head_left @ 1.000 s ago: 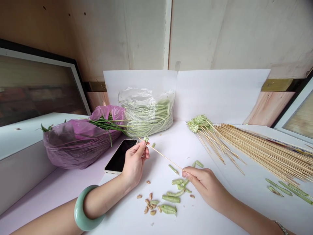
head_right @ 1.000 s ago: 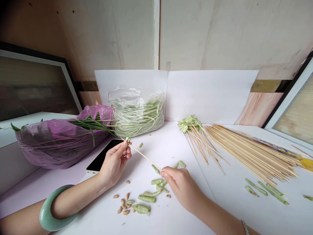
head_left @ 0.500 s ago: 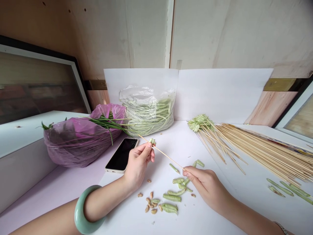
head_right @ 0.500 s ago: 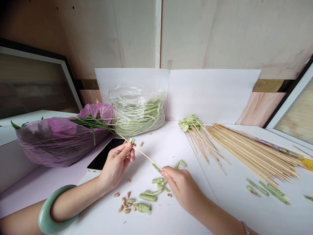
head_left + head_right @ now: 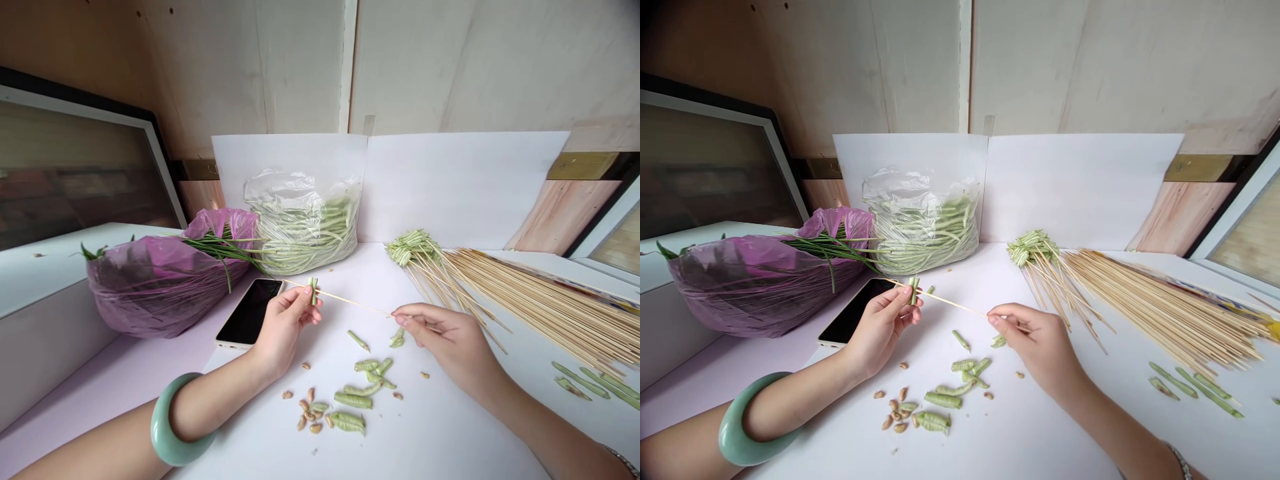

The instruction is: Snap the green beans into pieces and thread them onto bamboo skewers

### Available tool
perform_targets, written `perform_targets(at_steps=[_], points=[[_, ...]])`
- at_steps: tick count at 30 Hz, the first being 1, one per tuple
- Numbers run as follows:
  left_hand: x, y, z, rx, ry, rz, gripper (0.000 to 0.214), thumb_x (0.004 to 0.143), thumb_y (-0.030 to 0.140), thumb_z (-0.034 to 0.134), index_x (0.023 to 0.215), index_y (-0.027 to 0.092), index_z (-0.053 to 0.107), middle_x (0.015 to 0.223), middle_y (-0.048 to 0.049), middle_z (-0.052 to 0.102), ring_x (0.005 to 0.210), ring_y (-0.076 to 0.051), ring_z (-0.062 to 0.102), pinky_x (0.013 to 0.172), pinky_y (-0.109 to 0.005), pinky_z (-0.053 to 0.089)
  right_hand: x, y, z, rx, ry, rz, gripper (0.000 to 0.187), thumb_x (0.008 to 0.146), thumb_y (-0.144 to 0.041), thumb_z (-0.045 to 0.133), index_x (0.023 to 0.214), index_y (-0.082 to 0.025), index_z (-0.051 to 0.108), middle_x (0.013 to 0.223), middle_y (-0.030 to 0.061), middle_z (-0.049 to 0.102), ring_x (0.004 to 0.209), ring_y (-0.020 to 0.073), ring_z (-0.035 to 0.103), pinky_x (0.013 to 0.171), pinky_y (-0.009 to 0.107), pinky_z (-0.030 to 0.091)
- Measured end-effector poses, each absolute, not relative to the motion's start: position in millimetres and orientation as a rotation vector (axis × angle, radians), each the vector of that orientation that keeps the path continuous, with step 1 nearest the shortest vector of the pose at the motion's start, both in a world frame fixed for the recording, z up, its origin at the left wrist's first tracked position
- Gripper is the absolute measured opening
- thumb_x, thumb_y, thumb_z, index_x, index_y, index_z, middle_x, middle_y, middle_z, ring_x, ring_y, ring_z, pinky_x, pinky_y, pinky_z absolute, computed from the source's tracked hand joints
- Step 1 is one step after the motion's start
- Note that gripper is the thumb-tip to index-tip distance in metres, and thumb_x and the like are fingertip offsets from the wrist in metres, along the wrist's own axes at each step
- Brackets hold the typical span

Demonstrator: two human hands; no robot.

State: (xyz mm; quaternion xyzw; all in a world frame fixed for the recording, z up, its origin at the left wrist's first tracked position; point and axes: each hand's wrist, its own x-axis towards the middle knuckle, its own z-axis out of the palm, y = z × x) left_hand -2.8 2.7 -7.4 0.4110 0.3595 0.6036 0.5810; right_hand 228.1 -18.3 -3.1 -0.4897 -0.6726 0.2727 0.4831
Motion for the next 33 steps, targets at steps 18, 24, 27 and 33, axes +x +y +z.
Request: perform_targets(at_steps=[18, 24, 27, 33], points=[[-4.7, -1.1, -15.0, 1.105, 0.562, 0.979, 0.037, 0.066, 0.041, 0.076, 0.090, 0.013, 0.073, 0.077, -0.0063, 0.067, 0.076, -0.015, 0.060, 0.075, -0.026, 0.045, 211.9, -30.5, 8.2, -0.616, -0.961, 1.668, 0.032, 0.080, -0.043, 0.062, 0.083, -0.015, 0.075, 0.075, 0.0094, 0.070, 0.068, 0.0169, 0.062, 0.067, 0.028, 0.052], [-5.7, -2.3, -10.1, 1.958, 0.782, 0.766, 0.039, 0.078, 0.028, 0.065, 0.116, 0.020, 0.063, 0.122, -0.0112, 0.062, 0.114, -0.025, 0.053, 0.100, -0.040, 0.037, 219.7, -26.2, 19.1, -0.676, -0.760, 1.510, 0.030, 0.076, -0.044, 0.066, 0.067, -0.016, 0.070, 0.061, 0.0028, 0.061, 0.056, 0.0107, 0.051, 0.056, 0.021, 0.048], [-4.8, -6.1, -6.7, 2.342, 0.732, 0.623, 0.047, 0.085, 0.015, 0.049, 0.132, 0.021, 0.048, 0.135, -0.0097, 0.052, 0.126, -0.022, 0.044, 0.107, -0.040, 0.032, 218.6, -25.8, 18.4, -0.656, -0.784, 1.522, 0.031, 0.081, -0.040, 0.061, 0.060, -0.018, 0.065, 0.054, 0.0001, 0.055, 0.049, 0.0090, 0.043, 0.052, 0.021, 0.044], [-4.7, -7.5, -7.2, 2.575, 0.729, 0.450, 0.042, 0.086, 0.012, 0.045, 0.126, 0.022, 0.052, 0.126, -0.0098, 0.056, 0.118, -0.022, 0.049, 0.102, -0.038, 0.036, 210.7, -29.0, 14.6, -0.695, -0.766, 1.628, 0.035, 0.081, -0.046, 0.058, 0.080, -0.014, 0.072, 0.063, 0.0050, 0.061, 0.054, 0.0124, 0.049, 0.056, 0.025, 0.044]])
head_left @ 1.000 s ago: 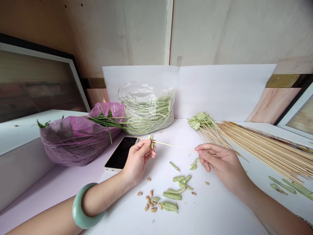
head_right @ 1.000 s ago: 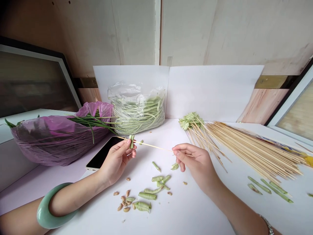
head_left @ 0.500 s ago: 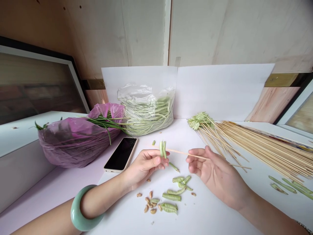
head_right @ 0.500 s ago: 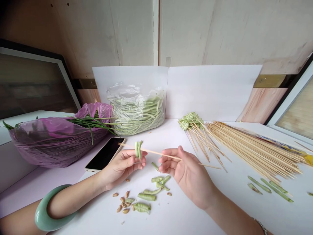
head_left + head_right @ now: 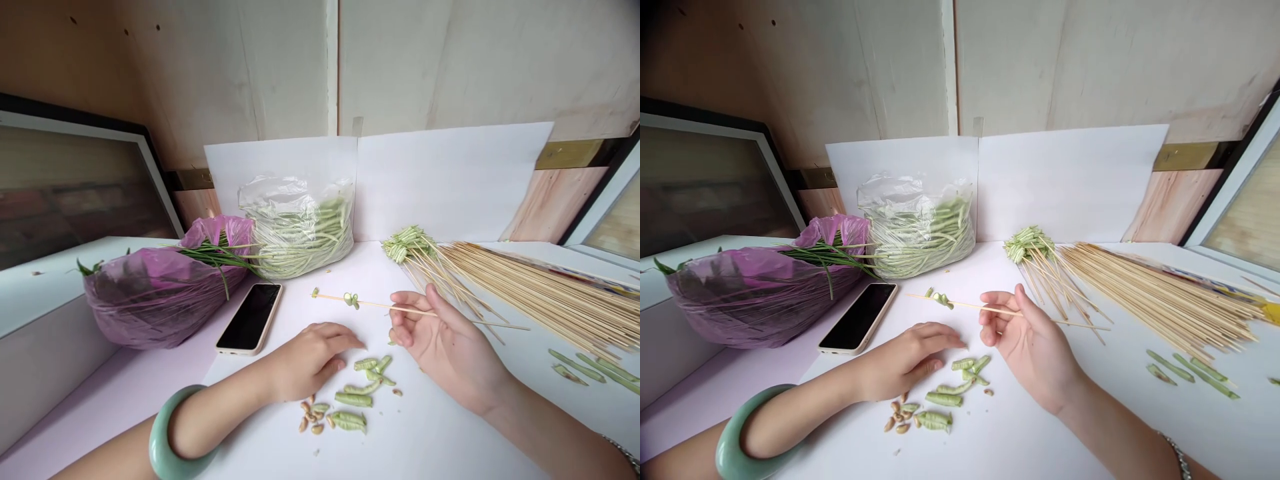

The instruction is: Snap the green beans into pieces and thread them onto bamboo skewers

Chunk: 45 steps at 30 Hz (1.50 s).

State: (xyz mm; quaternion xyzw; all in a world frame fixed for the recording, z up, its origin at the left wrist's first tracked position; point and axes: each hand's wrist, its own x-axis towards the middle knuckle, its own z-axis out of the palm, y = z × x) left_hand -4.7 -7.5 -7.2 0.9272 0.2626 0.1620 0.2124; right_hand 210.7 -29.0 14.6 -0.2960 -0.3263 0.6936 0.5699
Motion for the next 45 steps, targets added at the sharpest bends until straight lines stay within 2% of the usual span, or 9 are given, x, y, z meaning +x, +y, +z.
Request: perform_targets(at_steps=[7, 13, 17, 20, 23, 26, 30, 35, 45], points=[[-3.3, -5.5, -7.4, 2.536, 0.907, 0.494, 0.027, 0.080, 0.005, 0.047, 0.099, 0.017, 0.062, 0.093, -0.0073, 0.063, 0.090, -0.019, 0.057, 0.083, -0.031, 0.045, 210.7, -31.6, 12.2, -0.704, -0.733, 1.660, 0.038, 0.081, -0.046, 0.058, 0.081, -0.012, 0.074, 0.067, 0.0070, 0.062, 0.058, 0.0138, 0.052, 0.058, 0.024, 0.045], [-3.8, -5.2, -9.9, 2.464, 0.913, 0.596, 0.037, 0.075, 0.002, 0.046, 0.102, 0.018, 0.066, 0.091, -0.0074, 0.059, 0.084, -0.018, 0.056, 0.077, -0.029, 0.046, 207.3, -31.6, 12.5, -0.714, -0.749, 1.686, 0.037, 0.079, -0.047, 0.061, 0.081, -0.012, 0.074, 0.068, 0.0073, 0.062, 0.060, 0.0150, 0.053, 0.061, 0.026, 0.048], [-3.5, -1.2, -13.4, 2.062, 0.996, 0.841, 0.023, 0.077, 0.011, 0.051, 0.092, 0.017, 0.066, 0.086, -0.0049, 0.058, 0.075, -0.015, 0.055, 0.069, -0.026, 0.044, 212.9, -27.4, 12.1, -0.729, -0.763, 1.612, 0.039, 0.075, -0.050, 0.063, 0.078, -0.013, 0.074, 0.072, 0.0090, 0.063, 0.066, 0.0173, 0.055, 0.063, 0.029, 0.049], [-1.6, 2.0, -14.0, 1.692, 0.950, 0.996, 0.007, 0.077, 0.021, 0.058, 0.079, 0.016, 0.062, 0.074, -0.0010, 0.054, 0.069, -0.013, 0.051, 0.065, -0.024, 0.042, 219.7, -21.7, 11.0, -0.698, -0.816, 1.507, 0.024, 0.070, -0.042, 0.073, 0.066, -0.018, 0.071, 0.061, 0.0025, 0.057, 0.054, 0.0119, 0.047, 0.054, 0.025, 0.045], [0.2, 2.9, -11.8, 1.447, 0.865, 1.090, 0.015, 0.074, 0.028, 0.066, 0.073, 0.014, 0.060, 0.072, -0.0006, 0.055, 0.067, -0.012, 0.050, 0.065, -0.024, 0.041, 223.0, -18.8, 10.0, -0.650, -0.833, 1.459, 0.022, 0.071, -0.028, 0.075, 0.056, -0.019, 0.061, 0.053, -0.0035, 0.047, 0.047, 0.0075, 0.033, 0.048, 0.019, 0.038], [0.6, 1.9, -9.5, 1.299, 0.836, 1.122, 0.021, 0.071, 0.032, 0.071, 0.072, 0.013, 0.064, 0.076, -0.0029, 0.059, 0.070, -0.012, 0.053, 0.070, -0.025, 0.043, 221.8, -20.0, 10.0, -0.668, -0.849, 1.454, 0.014, 0.078, -0.028, 0.068, 0.066, -0.020, 0.064, 0.050, -0.0042, 0.045, 0.047, 0.0077, 0.031, 0.047, 0.019, 0.036], [-0.1, 1.1, -9.1, 1.230, 0.819, 1.138, 0.023, 0.067, 0.033, 0.075, 0.071, 0.011, 0.067, 0.086, -0.0057, 0.063, 0.069, -0.011, 0.056, 0.073, -0.026, 0.046, 220.1, -22.4, 10.3, -0.706, -0.917, 1.464, 0.018, 0.079, -0.029, 0.061, 0.090, -0.020, 0.071, 0.051, -0.0011, 0.053, 0.047, 0.0098, 0.040, 0.051, 0.024, 0.039], [-0.7, 1.2, -10.9, 1.191, 0.761, 1.144, 0.019, 0.068, 0.028, 0.076, 0.072, 0.011, 0.068, 0.080, -0.0059, 0.067, 0.072, -0.014, 0.061, 0.077, -0.029, 0.048, 221.2, -21.7, 9.0, -0.723, -1.060, 1.472, 0.022, 0.075, -0.036, 0.064, 0.077, -0.016, 0.074, 0.069, 0.0073, 0.066, 0.059, 0.0156, 0.054, 0.060, 0.031, 0.044], [-2.8, 0.2, -10.8, 1.079, 0.629, 1.102, 0.019, 0.065, 0.027, 0.078, 0.074, 0.012, 0.071, 0.067, -0.0042, 0.068, 0.063, -0.012, 0.061, 0.070, -0.026, 0.049, 214.2, -31.2, 13.1, -0.761, -1.269, 1.340, 0.020, 0.071, -0.037, 0.074, 0.064, -0.020, 0.065, 0.058, 0.0015, 0.064, 0.045, 0.0138, 0.055, 0.049, 0.031, 0.044]])
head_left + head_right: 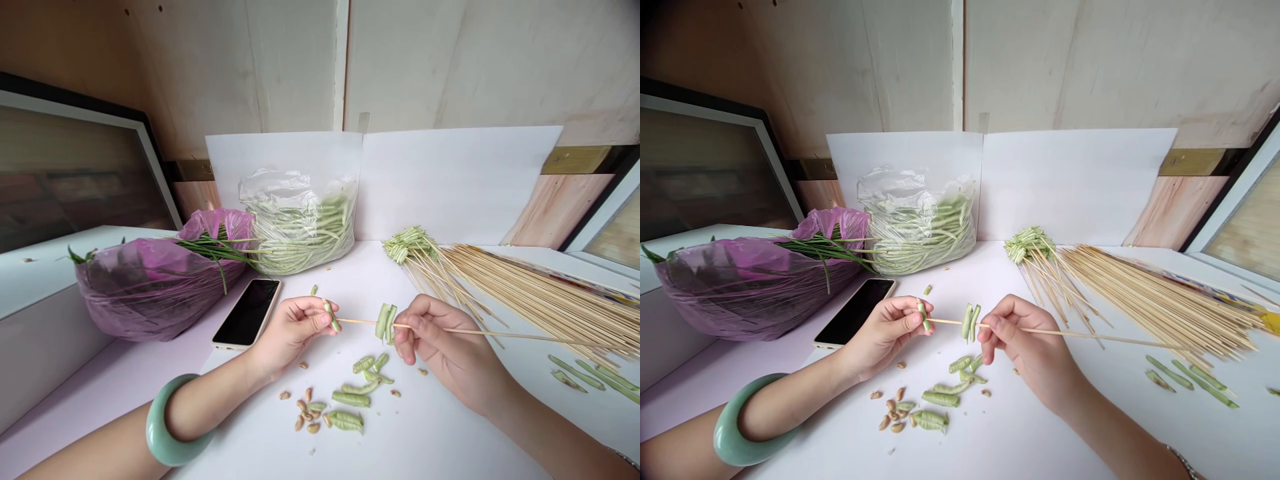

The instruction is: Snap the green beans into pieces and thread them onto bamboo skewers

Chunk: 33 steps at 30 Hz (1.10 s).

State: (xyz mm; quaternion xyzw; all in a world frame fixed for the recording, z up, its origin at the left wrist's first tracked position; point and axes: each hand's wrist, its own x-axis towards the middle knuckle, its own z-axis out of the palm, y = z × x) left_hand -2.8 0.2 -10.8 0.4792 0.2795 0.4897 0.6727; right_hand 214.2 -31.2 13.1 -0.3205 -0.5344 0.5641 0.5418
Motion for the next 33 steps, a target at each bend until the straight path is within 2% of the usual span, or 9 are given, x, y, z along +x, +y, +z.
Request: perform_targets(at_steps=[8, 20, 33], points=[[-2.1, -1.8, -8.9, 1.086, 0.605, 1.086, 0.020, 0.062, 0.027, 0.081, 0.075, 0.012, 0.073, 0.063, -0.0041, 0.068, 0.060, -0.011, 0.060, 0.067, -0.025, 0.047, 217.0, -32.8, 8.1, -0.752, -1.336, 1.279, 0.020, 0.077, -0.036, 0.069, 0.067, -0.020, 0.063, 0.064, 0.0012, 0.066, 0.049, 0.0141, 0.060, 0.051, 0.030, 0.048], [-1.9, -0.7, -8.8, 1.070, 0.628, 1.093, 0.021, 0.061, 0.027, 0.081, 0.075, 0.013, 0.074, 0.061, -0.0035, 0.067, 0.059, -0.011, 0.059, 0.066, -0.025, 0.048, 215.8, -33.1, 5.9, -0.735, -1.356, 1.267, 0.021, 0.078, -0.037, 0.068, 0.067, -0.020, 0.062, 0.065, 0.0015, 0.066, 0.050, 0.0148, 0.061, 0.053, 0.032, 0.050], [-2.7, -0.8, -11.1, 1.081, 0.609, 1.095, 0.016, 0.063, 0.024, 0.080, 0.074, 0.014, 0.075, 0.062, -0.0031, 0.068, 0.058, -0.010, 0.060, 0.065, -0.023, 0.047, 216.2, -35.9, 7.3, -0.698, -1.455, 1.210, 0.017, 0.084, -0.032, 0.062, 0.071, -0.021, 0.063, 0.067, -0.0003, 0.066, 0.052, 0.0126, 0.062, 0.055, 0.029, 0.049]])
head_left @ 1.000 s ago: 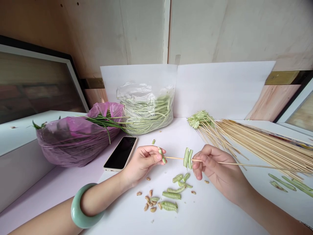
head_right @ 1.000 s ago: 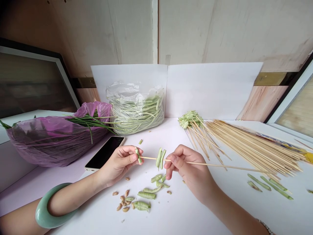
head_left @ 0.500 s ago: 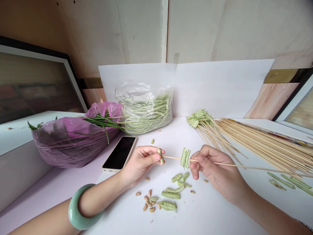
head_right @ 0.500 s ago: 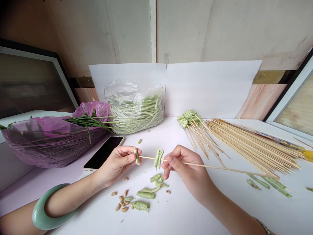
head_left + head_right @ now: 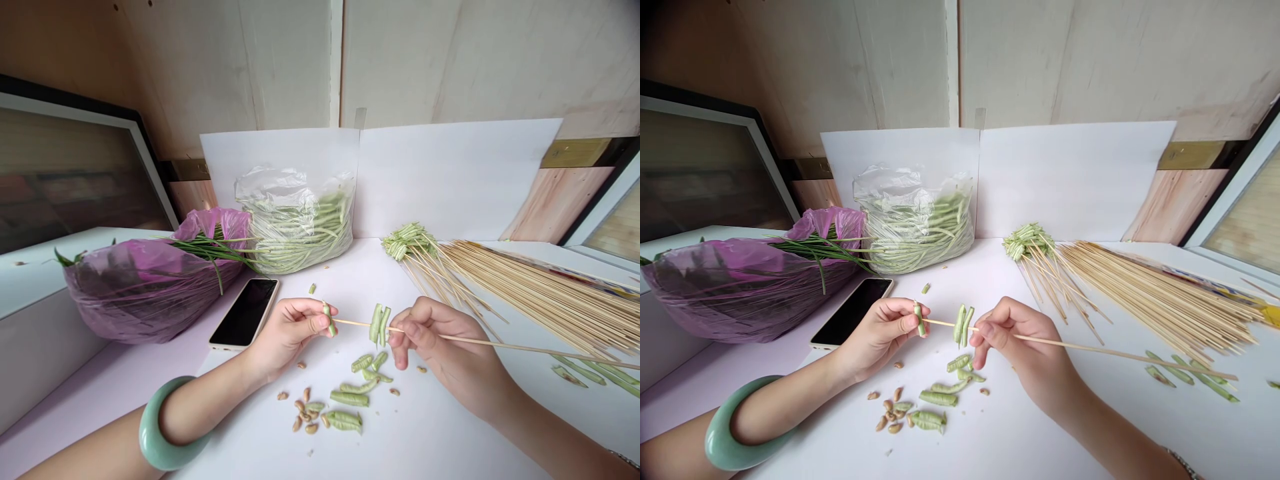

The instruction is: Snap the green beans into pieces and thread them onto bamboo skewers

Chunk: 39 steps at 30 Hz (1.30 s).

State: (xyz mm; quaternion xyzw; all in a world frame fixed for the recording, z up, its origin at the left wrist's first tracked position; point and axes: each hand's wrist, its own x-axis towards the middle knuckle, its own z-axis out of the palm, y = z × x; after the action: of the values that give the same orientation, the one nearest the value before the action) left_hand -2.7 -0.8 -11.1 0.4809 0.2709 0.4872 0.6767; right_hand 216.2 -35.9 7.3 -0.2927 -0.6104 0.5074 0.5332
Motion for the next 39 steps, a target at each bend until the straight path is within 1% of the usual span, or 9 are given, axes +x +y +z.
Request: perform_targets(at_steps=[8, 14, 22, 34, 39], points=[[-2.3, 0.2, -9.6, 1.142, 0.640, 1.097, 0.017, 0.061, 0.024, 0.081, 0.074, 0.013, 0.075, 0.061, -0.0038, 0.069, 0.059, -0.010, 0.059, 0.064, -0.022, 0.045, 217.1, -36.0, 5.7, -0.683, -1.512, 1.171, 0.018, 0.086, -0.028, 0.061, 0.069, -0.021, 0.062, 0.067, 0.0000, 0.066, 0.055, 0.0127, 0.064, 0.058, 0.027, 0.051], [-3.5, -0.3, -10.7, 1.196, 0.679, 1.121, 0.015, 0.062, 0.023, 0.080, 0.074, 0.014, 0.075, 0.062, -0.0034, 0.070, 0.060, -0.010, 0.060, 0.065, -0.022, 0.046, 214.6, -35.8, 4.0, -0.659, -1.491, 1.199, 0.018, 0.084, -0.027, 0.063, 0.068, -0.019, 0.063, 0.070, 0.0010, 0.066, 0.054, 0.0127, 0.065, 0.055, 0.027, 0.052], [-1.9, -0.4, -11.2, 1.220, 0.710, 1.158, 0.013, 0.062, 0.022, 0.080, 0.072, 0.016, 0.075, 0.064, -0.0032, 0.071, 0.061, -0.011, 0.061, 0.064, -0.023, 0.047, 211.9, -33.9, -0.5, -0.664, -1.454, 1.224, 0.019, 0.082, -0.025, 0.065, 0.065, -0.018, 0.059, 0.069, 0.0004, 0.065, 0.053, 0.0126, 0.065, 0.054, 0.027, 0.053], [0.1, -4.2, -5.4, 1.238, 0.783, 1.135, 0.013, 0.057, 0.022, 0.083, 0.062, 0.014, 0.074, 0.057, -0.0033, 0.069, 0.058, -0.012, 0.060, 0.062, -0.023, 0.049, 210.6, -33.6, -4.8, -0.644, -1.466, 1.199, 0.017, 0.082, -0.020, 0.064, 0.066, -0.019, 0.059, 0.068, -0.0001, 0.065, 0.054, 0.0131, 0.065, 0.055, 0.028, 0.054], [0.8, -5.0, -4.4, 1.244, 0.793, 1.135, 0.013, 0.055, 0.021, 0.083, 0.060, 0.015, 0.073, 0.058, -0.0035, 0.069, 0.061, -0.013, 0.060, 0.064, -0.024, 0.050, 210.6, -34.3, -7.6, -0.630, -1.483, 1.171, 0.017, 0.084, -0.021, 0.062, 0.067, -0.020, 0.059, 0.061, -0.0001, 0.064, 0.059, 0.0149, 0.065, 0.055, 0.028, 0.054]])
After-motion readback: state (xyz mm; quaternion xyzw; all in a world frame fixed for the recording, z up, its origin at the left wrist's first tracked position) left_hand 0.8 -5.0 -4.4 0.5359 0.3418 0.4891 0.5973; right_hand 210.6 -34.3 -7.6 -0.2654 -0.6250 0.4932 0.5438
